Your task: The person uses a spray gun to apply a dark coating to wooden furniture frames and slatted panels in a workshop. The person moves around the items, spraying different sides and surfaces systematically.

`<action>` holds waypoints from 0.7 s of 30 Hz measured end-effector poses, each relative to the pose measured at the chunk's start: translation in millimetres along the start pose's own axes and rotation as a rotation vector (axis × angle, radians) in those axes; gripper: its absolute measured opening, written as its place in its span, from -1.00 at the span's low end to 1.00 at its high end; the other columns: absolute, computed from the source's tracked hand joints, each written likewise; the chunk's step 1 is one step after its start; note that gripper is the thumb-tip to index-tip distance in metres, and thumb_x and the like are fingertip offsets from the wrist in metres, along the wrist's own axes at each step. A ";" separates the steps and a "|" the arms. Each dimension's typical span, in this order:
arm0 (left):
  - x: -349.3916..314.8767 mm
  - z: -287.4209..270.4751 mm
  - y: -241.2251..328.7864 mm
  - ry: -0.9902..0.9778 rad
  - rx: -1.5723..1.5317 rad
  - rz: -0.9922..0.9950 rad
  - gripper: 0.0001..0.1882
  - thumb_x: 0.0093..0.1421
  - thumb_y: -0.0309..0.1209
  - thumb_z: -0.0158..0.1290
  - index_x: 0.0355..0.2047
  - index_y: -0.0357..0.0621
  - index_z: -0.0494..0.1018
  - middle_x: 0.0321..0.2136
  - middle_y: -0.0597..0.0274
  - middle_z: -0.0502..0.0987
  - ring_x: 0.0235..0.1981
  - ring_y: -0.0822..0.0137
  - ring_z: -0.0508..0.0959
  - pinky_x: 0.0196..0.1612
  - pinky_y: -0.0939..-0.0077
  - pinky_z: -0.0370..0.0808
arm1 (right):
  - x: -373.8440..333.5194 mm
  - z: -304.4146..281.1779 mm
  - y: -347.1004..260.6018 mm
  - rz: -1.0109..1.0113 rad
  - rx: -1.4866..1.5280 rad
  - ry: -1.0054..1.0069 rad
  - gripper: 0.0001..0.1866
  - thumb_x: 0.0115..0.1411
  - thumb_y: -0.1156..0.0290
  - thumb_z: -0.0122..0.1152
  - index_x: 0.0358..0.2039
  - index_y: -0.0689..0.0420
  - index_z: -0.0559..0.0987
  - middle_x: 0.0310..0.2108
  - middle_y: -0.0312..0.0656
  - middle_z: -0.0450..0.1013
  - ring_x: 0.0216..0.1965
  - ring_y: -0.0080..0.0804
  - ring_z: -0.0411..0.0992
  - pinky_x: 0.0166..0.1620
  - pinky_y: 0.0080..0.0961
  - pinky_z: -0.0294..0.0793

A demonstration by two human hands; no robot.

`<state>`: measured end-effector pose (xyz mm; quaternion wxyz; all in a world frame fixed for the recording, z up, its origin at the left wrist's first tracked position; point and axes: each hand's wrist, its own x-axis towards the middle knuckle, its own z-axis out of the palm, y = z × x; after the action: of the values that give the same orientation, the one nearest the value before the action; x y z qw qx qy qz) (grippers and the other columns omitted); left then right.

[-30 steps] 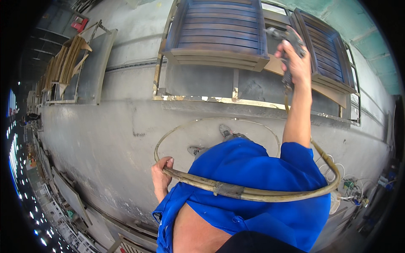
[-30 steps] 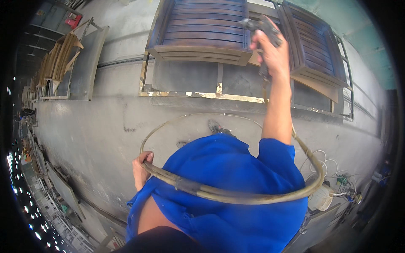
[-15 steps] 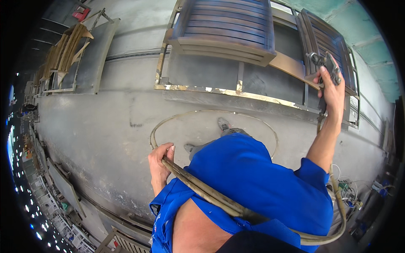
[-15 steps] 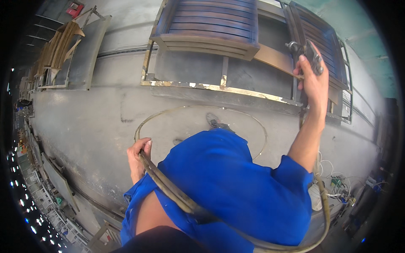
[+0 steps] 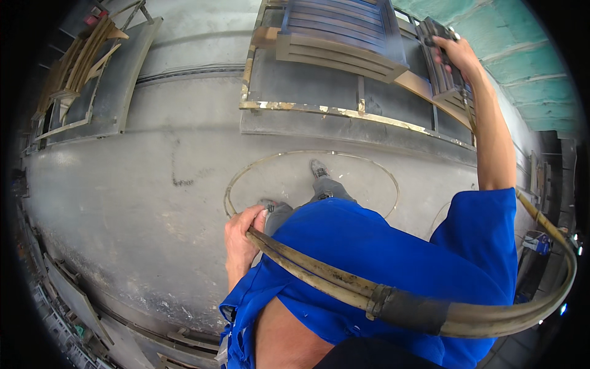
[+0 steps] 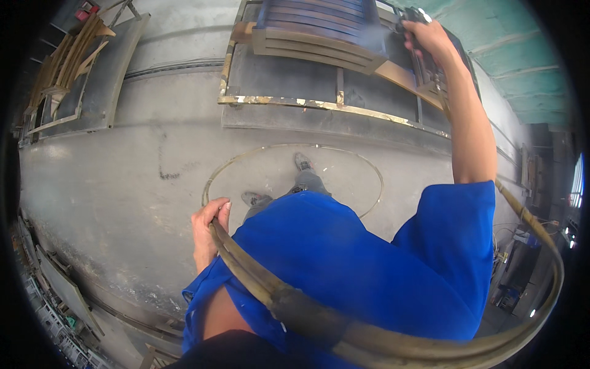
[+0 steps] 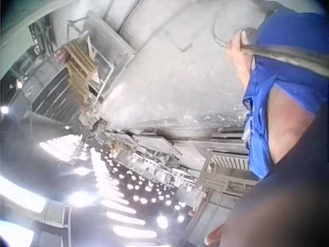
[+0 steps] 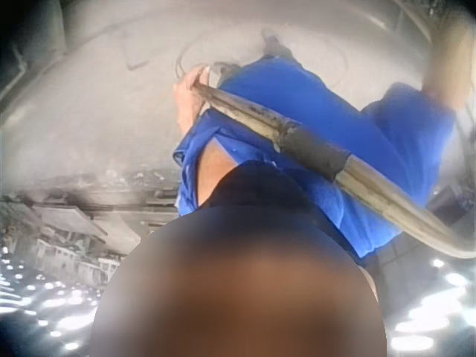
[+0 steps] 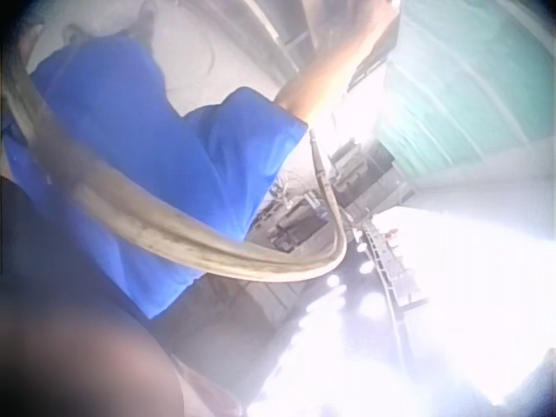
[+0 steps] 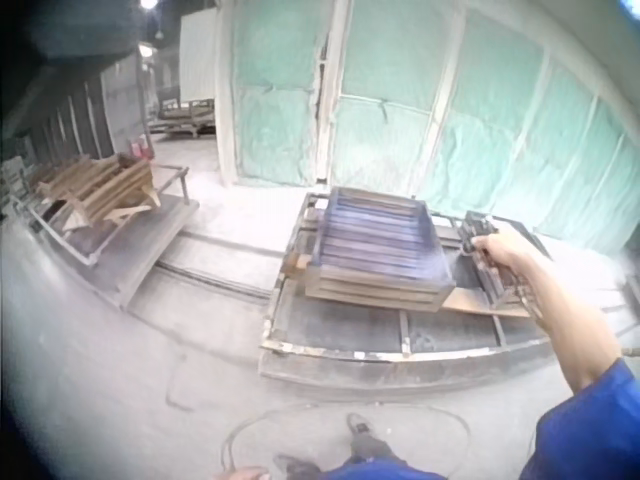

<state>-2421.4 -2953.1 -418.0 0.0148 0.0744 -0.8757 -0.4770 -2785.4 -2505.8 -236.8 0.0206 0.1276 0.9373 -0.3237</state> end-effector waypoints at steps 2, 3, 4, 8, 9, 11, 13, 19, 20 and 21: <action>-8.9 -17.2 -10.5 -0.027 -0.021 -0.003 -0.91 0.24 -0.46 0.28 -0.24 -0.12 0.63 -0.47 0.01 0.65 -0.45 -0.05 0.63 -0.32 0.18 0.53 | -9.5 28.9 -39.4 -0.071 -0.002 -0.040 -0.73 0.36 0.17 0.25 -0.32 0.13 0.61 -0.48 -0.31 0.53 -0.57 -0.61 0.37 -0.61 -0.61 0.27; -13.3 -24.7 -14.8 -0.032 -0.047 -0.001 -0.91 0.24 -0.46 0.28 -0.24 -0.12 0.63 -0.48 0.01 0.65 -0.45 -0.06 0.63 -0.33 0.17 0.53 | -13.4 44.9 -57.4 -0.062 0.012 -0.035 -0.73 0.36 0.17 0.26 -0.29 0.14 0.61 -0.45 -0.31 0.54 -0.55 -0.61 0.39 -0.60 -0.61 0.27; -17.9 -32.1 -18.7 -0.031 -0.063 0.004 -0.91 0.25 -0.46 0.27 -0.24 -0.12 0.63 -0.48 0.01 0.64 -0.46 -0.06 0.62 -0.34 0.16 0.52 | -16.2 61.0 -75.4 -0.091 0.039 -0.057 -0.72 0.36 0.16 0.26 -0.26 0.14 0.61 -0.43 -0.30 0.54 -0.53 -0.61 0.40 -0.60 -0.62 0.27; -32.8 -56.5 -33.5 -0.019 -0.084 -0.001 -0.92 0.25 -0.47 0.27 -0.26 -0.13 0.62 -0.51 0.00 0.62 -0.48 -0.09 0.60 -0.36 0.13 0.50 | -26.6 110.9 -141.6 -0.146 0.281 -0.187 -0.81 0.34 0.30 0.25 -0.26 0.16 0.62 -0.49 -0.19 0.56 -0.51 -0.41 0.58 -0.57 -0.42 0.47; -36.3 -61.3 -37.2 -0.018 -0.089 -0.014 -0.93 0.25 -0.47 0.27 -0.26 -0.13 0.62 -0.52 0.00 0.61 -0.49 -0.10 0.59 -0.37 0.12 0.50 | -29.9 119.9 -154.1 -0.139 0.280 -0.199 -0.85 0.41 0.34 0.18 -0.28 0.13 0.59 -0.52 -0.26 0.51 -0.54 -0.48 0.54 -0.65 -0.53 0.37; -42.3 -70.1 -45.2 -0.015 -0.096 -0.039 -0.93 0.25 -0.48 0.26 -0.26 -0.13 0.62 -0.53 0.00 0.60 -0.50 -0.10 0.59 -0.37 0.11 0.49 | -35.9 134.0 -173.1 -0.190 0.349 -0.225 -0.85 0.40 0.34 0.19 -0.25 0.14 0.58 -0.50 -0.24 0.52 -0.54 -0.47 0.54 -0.64 -0.51 0.38; -44.3 -77.4 -53.8 0.012 -0.093 -0.001 -0.93 0.25 -0.48 0.26 -0.26 -0.13 0.62 -0.53 -0.01 0.60 -0.49 -0.10 0.59 -0.36 0.11 0.50 | -38.4 141.0 -186.9 -0.253 0.410 -0.239 -0.85 0.40 0.34 0.19 -0.24 0.15 0.58 -0.49 -0.22 0.54 -0.53 -0.44 0.55 -0.64 -0.50 0.40; -27.8 -100.0 -78.5 0.071 -0.130 0.114 -0.93 0.25 -0.48 0.26 -0.27 -0.16 0.64 -0.47 -0.03 0.64 -0.45 -0.06 0.62 -0.34 0.15 0.53 | -53.5 140.3 -187.1 -0.264 0.478 -0.172 -0.58 0.33 0.11 0.36 0.05 0.13 0.56 -0.23 -0.22 0.61 -0.28 -0.50 0.60 -0.58 -0.67 0.31; -25.0 -107.3 -82.6 0.102 -0.129 0.103 -0.93 0.24 -0.49 0.27 -0.27 -0.17 0.65 -0.45 -0.02 0.65 -0.44 -0.04 0.62 -0.33 0.18 0.54 | -58.6 142.6 -185.0 -0.283 0.500 -0.189 -0.48 0.33 0.13 0.37 0.18 0.13 0.51 -0.16 -0.19 0.61 -0.25 -0.45 0.63 -0.60 -0.70 0.30; -22.0 -113.3 -86.7 0.103 -0.062 0.085 -0.92 0.24 -0.45 0.28 -0.26 -0.15 0.66 -0.43 0.00 0.66 -0.42 -0.04 0.64 -0.31 0.16 0.55 | -62.8 151.0 -181.6 -0.223 0.547 -0.141 -0.42 0.35 0.16 0.34 0.30 0.10 0.45 -0.17 -0.21 0.60 -0.27 -0.49 0.61 -0.62 -0.73 0.28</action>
<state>-2378.5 -3090.6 -427.9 0.0824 0.0613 -0.8608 -0.4985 -2777.2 -2750.1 -239.2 0.0148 0.0022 0.8199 -0.5724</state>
